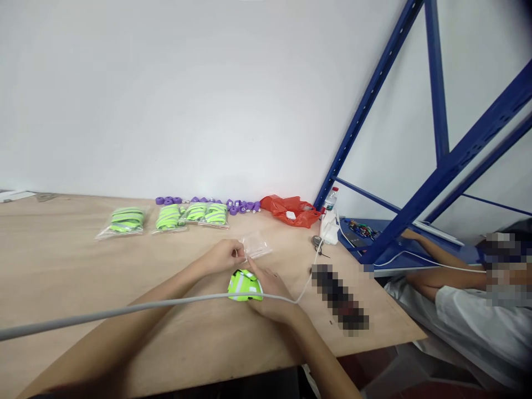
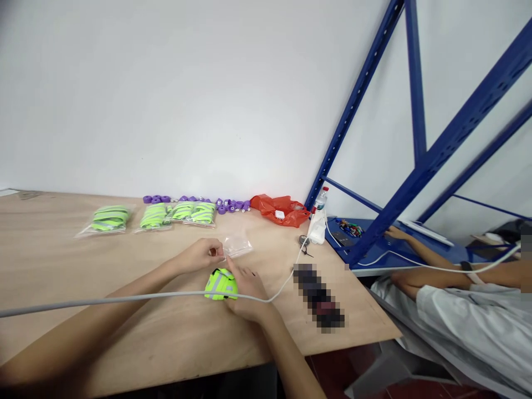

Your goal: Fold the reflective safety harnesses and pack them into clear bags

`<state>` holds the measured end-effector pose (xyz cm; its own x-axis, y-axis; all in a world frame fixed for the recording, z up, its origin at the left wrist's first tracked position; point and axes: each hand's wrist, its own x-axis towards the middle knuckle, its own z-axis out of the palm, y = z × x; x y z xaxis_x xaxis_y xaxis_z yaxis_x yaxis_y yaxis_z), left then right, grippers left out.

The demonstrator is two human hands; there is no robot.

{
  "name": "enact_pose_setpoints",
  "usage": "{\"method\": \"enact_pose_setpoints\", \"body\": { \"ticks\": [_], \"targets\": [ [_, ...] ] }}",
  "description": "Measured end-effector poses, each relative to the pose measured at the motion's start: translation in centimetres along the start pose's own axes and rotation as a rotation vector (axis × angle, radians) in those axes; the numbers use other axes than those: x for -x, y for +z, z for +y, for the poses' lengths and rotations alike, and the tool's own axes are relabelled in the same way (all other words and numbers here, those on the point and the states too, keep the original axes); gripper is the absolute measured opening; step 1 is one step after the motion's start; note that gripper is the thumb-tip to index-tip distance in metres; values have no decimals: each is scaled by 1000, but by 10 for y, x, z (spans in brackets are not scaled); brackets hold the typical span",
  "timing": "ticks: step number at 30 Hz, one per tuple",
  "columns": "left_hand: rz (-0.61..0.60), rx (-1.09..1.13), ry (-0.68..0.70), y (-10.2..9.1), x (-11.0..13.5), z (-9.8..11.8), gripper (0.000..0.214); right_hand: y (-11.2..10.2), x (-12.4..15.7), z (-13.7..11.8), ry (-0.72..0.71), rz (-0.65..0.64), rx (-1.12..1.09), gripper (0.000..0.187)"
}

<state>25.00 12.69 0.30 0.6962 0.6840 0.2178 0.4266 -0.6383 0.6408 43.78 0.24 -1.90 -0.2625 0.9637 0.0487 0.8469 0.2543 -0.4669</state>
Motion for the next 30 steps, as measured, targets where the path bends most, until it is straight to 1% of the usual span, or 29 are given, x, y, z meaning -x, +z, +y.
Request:
{"method": "enact_pose_setpoints", "body": {
  "ticks": [4,7,8,10,13,15,16,17,19,21,22,24,27,28,30],
  "targets": [
    [2,132,17,-2,5,0,18,7,-6,-2,9,26,-5,102],
    [1,192,32,0,7,2,17,8,-7,-4,23,53,-44,101],
    [8,202,37,0,7,3,15,8,-8,-5,25,58,-51,98],
    [48,205,40,0,8,6,12,8,-8,-6,25,64,-47,85],
    [170,162,32,-3,9,11,8,7,-8,-7,41,65,-17,68],
    [234,114,33,-7,11,15,9,7,-8,-7,52,64,-6,65],
    [236,91,42,-10,12,16,9,7,-8,-7,52,64,-5,64],
    [210,74,58,-13,13,18,9,7,-8,-8,50,65,-7,63],
    [105,58,105,-22,15,19,10,7,-7,-7,40,65,-20,60],
    [0,50,139,-33,17,17,17,7,-6,-7,21,71,-46,57],
    [-27,41,133,-40,18,14,23,7,-5,-6,10,74,-61,56],
    [-17,5,40,-54,18,3,36,7,-4,-5,-12,79,-89,55],
    [40,-45,-216,-74,16,-23,47,8,-2,-3,-29,81,-113,56],
    [38,-41,-298,-78,16,-33,49,8,-2,-2,-35,85,-119,56],
    [-25,13,-433,-84,17,-49,54,10,-1,1,-49,102,-133,56]
  ]
}}
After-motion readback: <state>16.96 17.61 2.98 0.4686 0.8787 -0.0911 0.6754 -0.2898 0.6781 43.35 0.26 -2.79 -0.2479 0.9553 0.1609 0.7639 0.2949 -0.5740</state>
